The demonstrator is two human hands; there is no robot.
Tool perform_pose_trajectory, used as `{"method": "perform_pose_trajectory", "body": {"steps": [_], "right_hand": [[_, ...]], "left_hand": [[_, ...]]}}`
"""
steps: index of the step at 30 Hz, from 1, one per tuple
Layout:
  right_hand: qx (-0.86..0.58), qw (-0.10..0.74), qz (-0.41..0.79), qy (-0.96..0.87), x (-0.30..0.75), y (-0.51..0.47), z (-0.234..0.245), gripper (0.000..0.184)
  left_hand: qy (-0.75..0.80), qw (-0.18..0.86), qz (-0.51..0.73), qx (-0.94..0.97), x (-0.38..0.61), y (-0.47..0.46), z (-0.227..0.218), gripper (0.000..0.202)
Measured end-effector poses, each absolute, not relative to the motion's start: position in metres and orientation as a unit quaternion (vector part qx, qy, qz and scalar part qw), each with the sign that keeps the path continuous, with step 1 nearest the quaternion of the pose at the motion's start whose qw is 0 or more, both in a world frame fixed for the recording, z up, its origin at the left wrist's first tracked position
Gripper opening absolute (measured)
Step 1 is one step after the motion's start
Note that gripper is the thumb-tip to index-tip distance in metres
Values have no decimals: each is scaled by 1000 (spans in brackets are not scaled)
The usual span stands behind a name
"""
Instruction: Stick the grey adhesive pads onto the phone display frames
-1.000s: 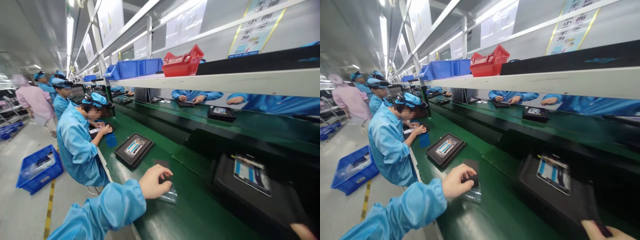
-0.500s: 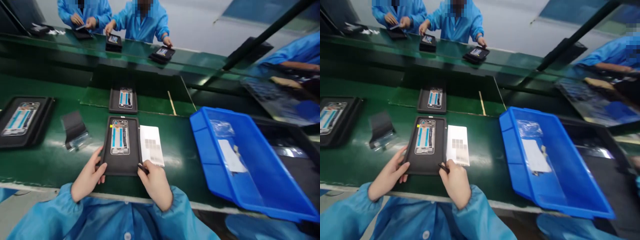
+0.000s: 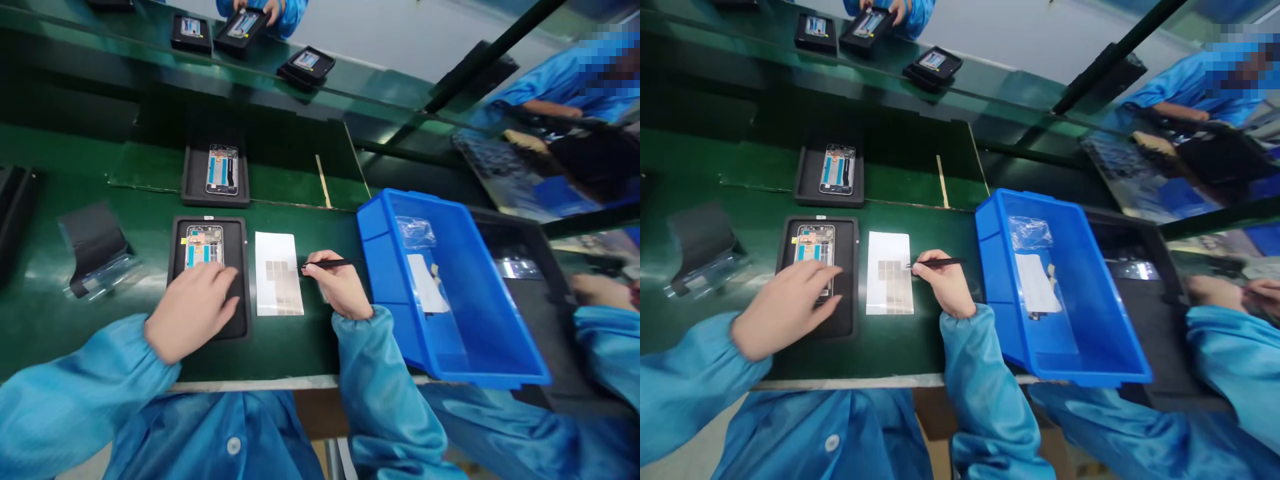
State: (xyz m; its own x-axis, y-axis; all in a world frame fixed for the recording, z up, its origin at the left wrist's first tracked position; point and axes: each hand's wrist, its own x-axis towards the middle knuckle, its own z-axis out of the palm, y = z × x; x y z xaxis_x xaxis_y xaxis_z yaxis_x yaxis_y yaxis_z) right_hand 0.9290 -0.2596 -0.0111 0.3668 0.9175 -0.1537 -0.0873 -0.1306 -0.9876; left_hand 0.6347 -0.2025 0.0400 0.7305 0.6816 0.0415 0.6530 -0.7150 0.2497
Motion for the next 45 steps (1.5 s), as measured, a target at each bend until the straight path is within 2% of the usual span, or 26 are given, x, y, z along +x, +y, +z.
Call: {"method": "perform_pose_trajectory", "body": {"steps": [3, 6, 8, 10, 16, 28, 45], "right_hand": [[-643, 513, 387, -417, 934, -252, -18, 28], [-679, 471, 321, -463, 937, -252, -26, 28], [-679, 477, 317, -459, 938, -253, -31, 31], [-674, 491, 322, -449, 937, -254, -35, 32], [-703, 464, 276, -462, 934, -254, -37, 28], [-689, 485, 281, -459, 935, -256, -41, 23], [-690, 500, 274, -447, 935, -256, -44, 22]], "left_hand": [[260, 160, 35, 952, 694, -177, 30, 28], [207, 161, 39, 964, 730, -165, 9, 51], [214, 165, 40, 962, 738, -164, -3, 67], [229, 180, 44, 956, 739, -167, -12, 73], [242, 206, 65, 946, 735, -172, -18, 72], [231, 91, 22, 968, 736, -172, -8, 77], [230, 74, 22, 970, 736, -172, -8, 78]]}}
